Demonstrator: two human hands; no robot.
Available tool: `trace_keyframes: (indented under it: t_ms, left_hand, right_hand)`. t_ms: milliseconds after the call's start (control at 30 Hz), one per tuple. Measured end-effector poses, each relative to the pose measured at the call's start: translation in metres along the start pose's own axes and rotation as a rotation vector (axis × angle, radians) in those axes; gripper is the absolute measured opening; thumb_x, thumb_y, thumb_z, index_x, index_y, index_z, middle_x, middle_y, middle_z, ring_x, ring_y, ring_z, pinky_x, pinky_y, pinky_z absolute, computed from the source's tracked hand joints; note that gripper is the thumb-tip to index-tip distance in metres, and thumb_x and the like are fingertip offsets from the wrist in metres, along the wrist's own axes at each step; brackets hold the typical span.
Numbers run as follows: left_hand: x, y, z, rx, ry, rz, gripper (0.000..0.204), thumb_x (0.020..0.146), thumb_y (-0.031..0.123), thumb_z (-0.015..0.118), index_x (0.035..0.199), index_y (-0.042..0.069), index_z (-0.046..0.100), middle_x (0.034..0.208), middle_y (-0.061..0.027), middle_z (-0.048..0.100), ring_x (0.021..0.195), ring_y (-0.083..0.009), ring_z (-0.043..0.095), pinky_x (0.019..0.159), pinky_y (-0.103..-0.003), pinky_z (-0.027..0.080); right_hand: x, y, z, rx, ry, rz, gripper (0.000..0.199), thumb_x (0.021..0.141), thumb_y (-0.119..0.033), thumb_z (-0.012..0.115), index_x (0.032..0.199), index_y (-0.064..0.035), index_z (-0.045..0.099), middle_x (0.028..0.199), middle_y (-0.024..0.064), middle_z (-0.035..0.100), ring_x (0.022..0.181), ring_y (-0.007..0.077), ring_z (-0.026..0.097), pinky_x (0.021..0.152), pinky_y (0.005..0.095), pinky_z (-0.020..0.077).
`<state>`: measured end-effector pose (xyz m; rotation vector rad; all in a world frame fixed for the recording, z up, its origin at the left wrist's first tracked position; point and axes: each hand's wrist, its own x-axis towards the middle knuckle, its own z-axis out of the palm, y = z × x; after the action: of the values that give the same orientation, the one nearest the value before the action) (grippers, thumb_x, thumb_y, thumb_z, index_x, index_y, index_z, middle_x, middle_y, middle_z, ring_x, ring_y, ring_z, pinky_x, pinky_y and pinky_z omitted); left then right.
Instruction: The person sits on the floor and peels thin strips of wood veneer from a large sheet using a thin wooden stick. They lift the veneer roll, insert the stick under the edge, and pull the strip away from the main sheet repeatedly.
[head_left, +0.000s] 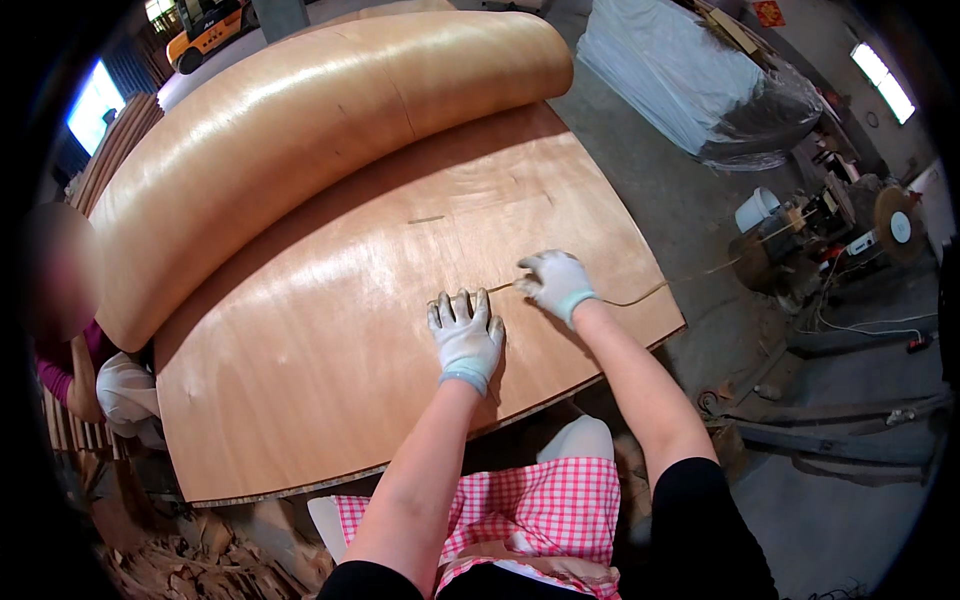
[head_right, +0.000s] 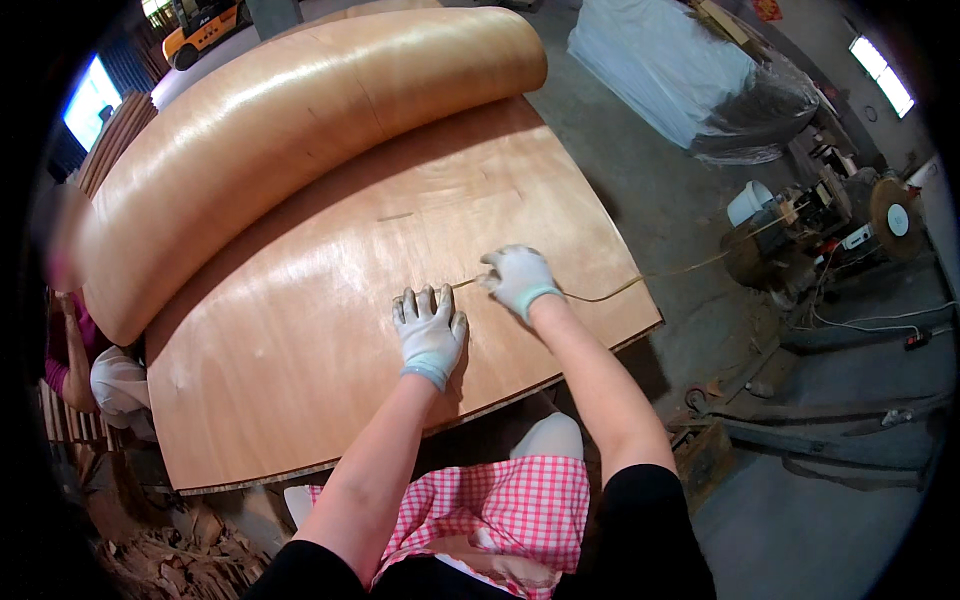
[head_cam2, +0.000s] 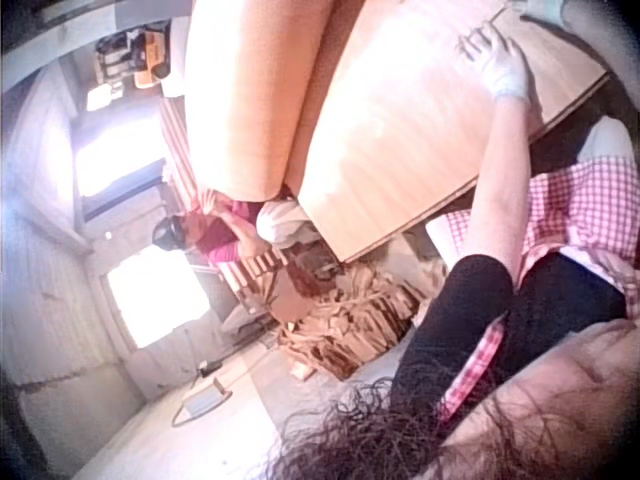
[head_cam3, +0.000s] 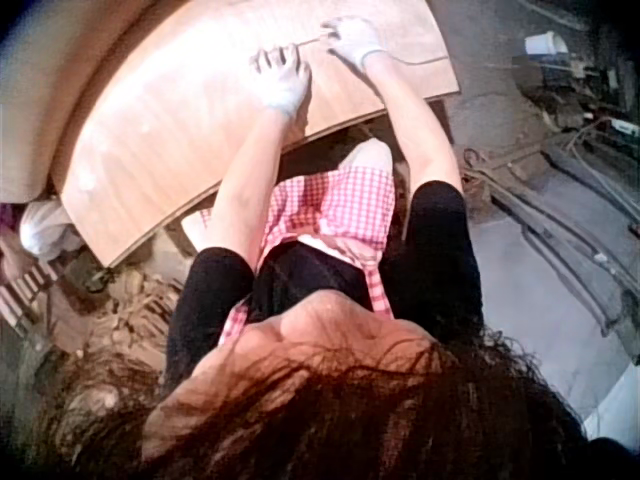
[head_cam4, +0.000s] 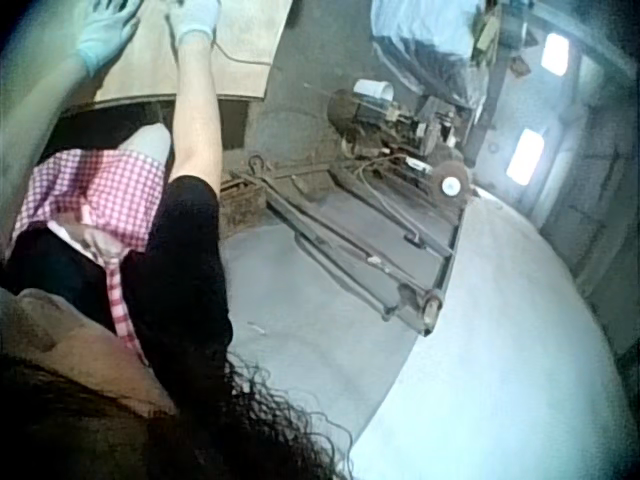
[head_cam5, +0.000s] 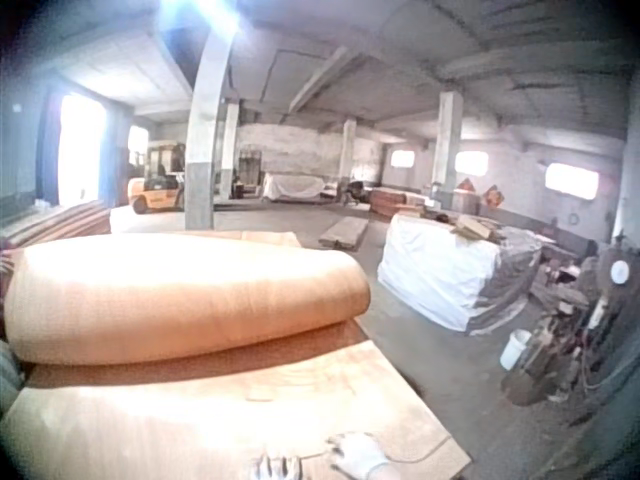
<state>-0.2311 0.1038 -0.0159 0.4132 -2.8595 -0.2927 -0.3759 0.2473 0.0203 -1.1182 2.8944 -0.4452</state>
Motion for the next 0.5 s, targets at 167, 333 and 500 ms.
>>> trace_keyframes:
  t_ms: [167, 333, 500]
  left_hand:
    - [0.004, 0.006, -0.005, 0.006, -0.036, -0.009, 0.054, 0.090, 0.041, 0.049, 0.137, 0.014, 0.051, 0.141, -0.0156, 0.046, 0.136, -0.0394, 0.033, 0.114, -0.055, 0.018]
    - [0.005, 0.004, -0.006, 0.017, -0.032, -0.015, 0.053, 0.090, 0.040, 0.051, 0.136, 0.014, 0.052, 0.139, -0.0147, 0.046, 0.134, -0.0397, 0.035, 0.113, -0.055, 0.019]
    - [0.004, 0.001, -0.006, 0.016, -0.045, -0.017, 0.054, 0.090, 0.040, 0.050, 0.137, 0.014, 0.051, 0.139, -0.0147, 0.046, 0.134, -0.0404, 0.034, 0.113, -0.056, 0.020]
  right_hand:
    - [0.027, -0.028, -0.007, -0.174, -0.302, -0.016, 0.030, 0.086, -0.037, 0.063, 0.103, -0.0138, 0.070, 0.104, 0.0142, 0.068, 0.099, 0.0301, 0.064, 0.092, 0.0412, 0.0484]
    - [0.033, -0.033, -0.007, -0.062, -0.506, 0.029, 0.023, 0.088, -0.025, 0.058, 0.100, -0.0104, 0.071, 0.103, 0.0192, 0.069, 0.094, 0.0336, 0.067, 0.087, 0.0432, 0.0514]
    - [0.025, -0.040, 0.007, -0.110, -0.588, -0.169, 0.022, 0.087, -0.018, 0.056, 0.099, -0.0075, 0.070, 0.103, 0.0192, 0.069, 0.095, 0.0367, 0.066, 0.082, 0.0462, 0.0523]
